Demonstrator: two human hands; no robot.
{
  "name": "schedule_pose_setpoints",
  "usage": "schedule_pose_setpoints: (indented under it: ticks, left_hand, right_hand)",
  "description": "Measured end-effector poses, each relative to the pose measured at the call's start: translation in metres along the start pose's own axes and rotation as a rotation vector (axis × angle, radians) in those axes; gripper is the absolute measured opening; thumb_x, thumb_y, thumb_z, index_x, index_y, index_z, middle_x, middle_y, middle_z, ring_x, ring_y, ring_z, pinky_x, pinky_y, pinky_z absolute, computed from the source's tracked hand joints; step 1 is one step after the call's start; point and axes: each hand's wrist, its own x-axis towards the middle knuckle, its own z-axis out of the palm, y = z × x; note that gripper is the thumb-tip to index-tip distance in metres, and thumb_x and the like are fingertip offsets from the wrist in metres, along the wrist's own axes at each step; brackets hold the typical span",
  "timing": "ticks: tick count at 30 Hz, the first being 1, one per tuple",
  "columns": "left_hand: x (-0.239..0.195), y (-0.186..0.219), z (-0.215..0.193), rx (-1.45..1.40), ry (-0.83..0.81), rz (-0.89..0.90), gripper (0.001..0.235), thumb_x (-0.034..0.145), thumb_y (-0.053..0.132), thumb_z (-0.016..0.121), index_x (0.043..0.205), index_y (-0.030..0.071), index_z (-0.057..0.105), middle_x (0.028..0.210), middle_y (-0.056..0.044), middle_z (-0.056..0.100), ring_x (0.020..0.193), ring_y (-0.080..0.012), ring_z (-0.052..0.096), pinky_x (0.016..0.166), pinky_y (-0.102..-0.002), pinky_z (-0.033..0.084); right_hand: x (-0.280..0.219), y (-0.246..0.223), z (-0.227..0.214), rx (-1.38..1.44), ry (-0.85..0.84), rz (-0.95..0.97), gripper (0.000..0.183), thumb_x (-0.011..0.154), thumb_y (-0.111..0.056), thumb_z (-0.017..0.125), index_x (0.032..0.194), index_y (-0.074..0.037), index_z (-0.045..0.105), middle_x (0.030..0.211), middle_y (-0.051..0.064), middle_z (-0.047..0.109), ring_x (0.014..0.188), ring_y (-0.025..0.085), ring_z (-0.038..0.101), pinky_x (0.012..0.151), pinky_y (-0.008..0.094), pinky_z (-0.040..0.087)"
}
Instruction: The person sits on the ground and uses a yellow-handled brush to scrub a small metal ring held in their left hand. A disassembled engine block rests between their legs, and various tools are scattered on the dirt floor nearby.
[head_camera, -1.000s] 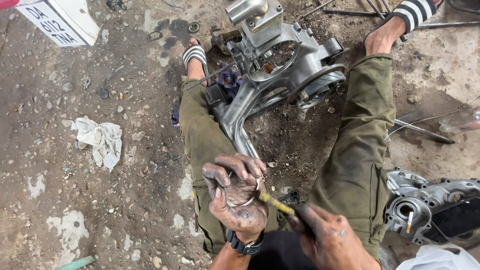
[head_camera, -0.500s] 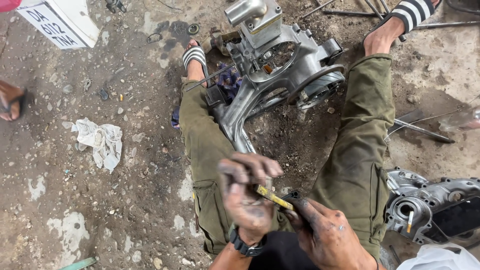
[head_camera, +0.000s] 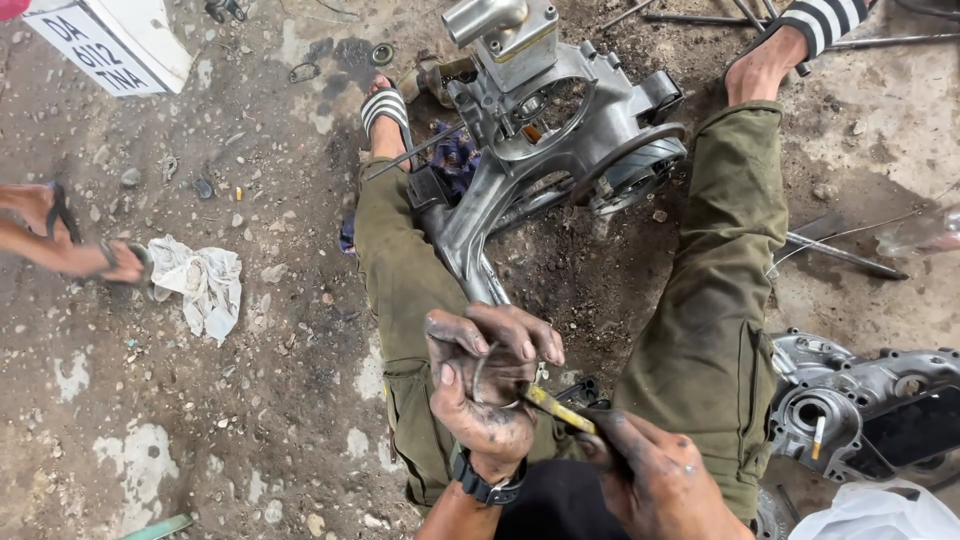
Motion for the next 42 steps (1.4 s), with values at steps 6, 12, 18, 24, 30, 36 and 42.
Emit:
schedule_pose_setpoints:
  ticks: [6, 12, 18, 24, 30, 36, 42]
  left_hand:
    - [0.002, 0.002, 0.003, 0.061, 0.033, -0.013, 0.03, 0.102, 0.038, 0.057, 0.094, 0.01, 0.049, 0.078, -0.012, 0.056, 0.068, -0.0317, 0.059, 0.064, -0.042, 0.051]
    - [-0.004, -0.004, 0.007, 0.072, 0.032, -0.005, 0.027, 0.102, 0.037, 0.052, 0.096, 0.01, 0.05, 0.08, -0.01, 0.055, 0.07, -0.0281, 0.058, 0.063, -0.039, 0.05]
    - [-0.007, -0.011, -0.008, 0.099, 0.024, 0.031, 0.021, 0.108, 0.03, 0.044, 0.105, 0.01, 0.049, 0.092, -0.01, 0.056, 0.08, -0.0292, 0.061, 0.072, -0.043, 0.054]
    - [-0.042, -0.045, 0.0, 0.292, 0.207, -0.098, 0.018, 0.099, 0.003, 0.031, 0.104, 0.008, 0.048, 0.088, -0.014, 0.064, 0.093, -0.0419, 0.073, 0.108, -0.052, 0.054]
    - [-0.05, -0.053, -0.025, 0.442, 0.02, -0.08, 0.026, 0.107, 0.005, 0.026, 0.12, 0.003, 0.049, 0.113, -0.022, 0.067, 0.118, -0.0408, 0.067, 0.11, -0.052, 0.056]
    - [-0.018, -0.056, -0.099, 1.539, 0.355, -0.419, 0.091, 0.083, 0.044, 0.078, 0.146, 0.013, 0.02, 0.151, -0.018, 0.036, 0.135, -0.0284, 0.049, 0.123, -0.05, 0.04]
    - [-0.008, -0.075, -0.153, 1.888, 0.238, -0.86, 0.136, 0.084, 0.057, 0.079, 0.162, 0.007, -0.02, 0.162, -0.033, 0.022, 0.066, -0.0266, 0.073, 0.054, -0.035, 0.064]
  right_hand:
    - [0.003, -0.002, 0.003, 0.115, 0.077, -0.113, 0.014, 0.098, -0.021, 0.059, 0.1, -0.009, 0.065, 0.072, 0.005, 0.058, 0.05, 0.021, 0.054, 0.047, 0.037, 0.043]
    - [0.004, -0.004, 0.002, 0.116, 0.032, -0.066, 0.018, 0.097, -0.022, 0.057, 0.109, -0.012, 0.068, 0.074, 0.005, 0.063, 0.052, 0.024, 0.057, 0.049, 0.039, 0.046]
    - [0.015, -0.006, -0.01, 0.098, 0.211, -0.028, 0.017, 0.096, -0.027, 0.06, 0.092, -0.011, 0.065, 0.072, 0.001, 0.064, 0.053, 0.017, 0.058, 0.051, 0.035, 0.047]
    - [0.054, 0.004, -0.005, 0.821, 0.235, 0.244, 0.049, 0.094, -0.036, 0.063, 0.128, -0.001, 0.066, 0.107, 0.005, 0.072, 0.094, 0.011, 0.063, 0.08, 0.025, 0.051]
    - [0.056, 0.03, 0.005, 1.075, 0.204, 0.565, 0.01, 0.101, -0.009, 0.064, 0.095, -0.001, 0.065, 0.068, 0.006, 0.058, 0.048, 0.011, 0.045, 0.04, 0.024, 0.036]
    - [0.062, 0.069, 0.012, 1.212, 0.408, 0.498, 0.007, 0.103, -0.002, 0.06, 0.103, 0.005, 0.063, 0.076, 0.013, 0.06, 0.049, 0.011, 0.04, 0.04, 0.026, 0.037]
    - [0.065, 0.076, 0.011, 1.186, 0.373, 0.509, 0.008, 0.105, -0.006, 0.058, 0.109, 0.0, 0.058, 0.079, 0.016, 0.063, 0.049, 0.012, 0.047, 0.043, 0.026, 0.044]
